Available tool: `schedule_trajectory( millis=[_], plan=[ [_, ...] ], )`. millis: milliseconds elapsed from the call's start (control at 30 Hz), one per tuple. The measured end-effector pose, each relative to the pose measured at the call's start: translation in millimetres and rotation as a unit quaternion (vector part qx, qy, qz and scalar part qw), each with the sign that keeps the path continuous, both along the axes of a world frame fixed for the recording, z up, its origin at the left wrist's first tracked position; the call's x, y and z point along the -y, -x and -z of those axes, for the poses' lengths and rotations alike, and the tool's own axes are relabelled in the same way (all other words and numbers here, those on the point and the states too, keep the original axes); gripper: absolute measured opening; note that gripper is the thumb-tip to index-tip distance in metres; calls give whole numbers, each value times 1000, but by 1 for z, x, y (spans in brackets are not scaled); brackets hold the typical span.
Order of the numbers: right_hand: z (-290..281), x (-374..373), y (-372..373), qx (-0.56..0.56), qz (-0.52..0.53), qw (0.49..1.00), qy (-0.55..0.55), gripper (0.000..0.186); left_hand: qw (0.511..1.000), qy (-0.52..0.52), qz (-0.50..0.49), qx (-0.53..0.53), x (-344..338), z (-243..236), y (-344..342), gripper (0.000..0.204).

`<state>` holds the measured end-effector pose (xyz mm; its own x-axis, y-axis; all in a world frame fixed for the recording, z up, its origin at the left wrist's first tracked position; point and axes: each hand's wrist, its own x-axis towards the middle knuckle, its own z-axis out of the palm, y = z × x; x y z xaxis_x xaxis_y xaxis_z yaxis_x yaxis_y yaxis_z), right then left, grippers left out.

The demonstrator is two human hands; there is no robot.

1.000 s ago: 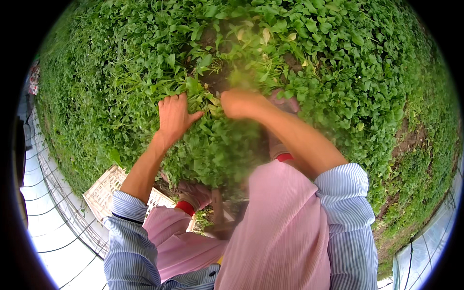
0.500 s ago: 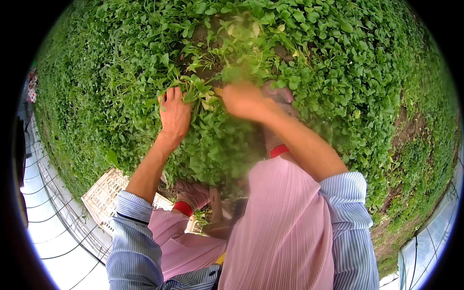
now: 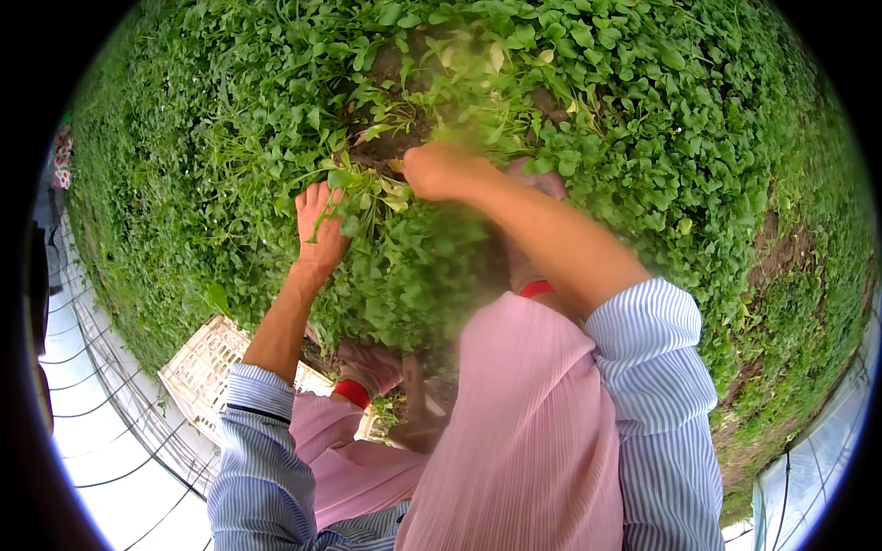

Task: The person squats in a dense patch of low-growing green plants and repeatedly pulls up small bunches by hand. The harvested plants are gathered in the left hand and then placed into a white plastic basket positioned on the ground nearby.

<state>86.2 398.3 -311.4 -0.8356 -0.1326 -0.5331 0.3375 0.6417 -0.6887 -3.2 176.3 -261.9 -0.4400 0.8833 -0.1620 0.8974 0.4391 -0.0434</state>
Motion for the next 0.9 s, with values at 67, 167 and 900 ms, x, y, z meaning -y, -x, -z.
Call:
schedule_trajectory(
  millis=[67, 167, 900],
  plan=[
    [-2, 0, 1, 11, -12, 1000, 0, 25, 1000, 10, 0, 5, 1, 0, 0, 26],
    [-13, 6, -2, 42, -9, 999, -8, 26, 1000, 22, -2, 2, 3, 2, 3, 28],
    [-59, 1, -14, 94, -73, 993, 8, 28, 996, 78, 44, -22, -9, -15, -5, 23]
  ],
)
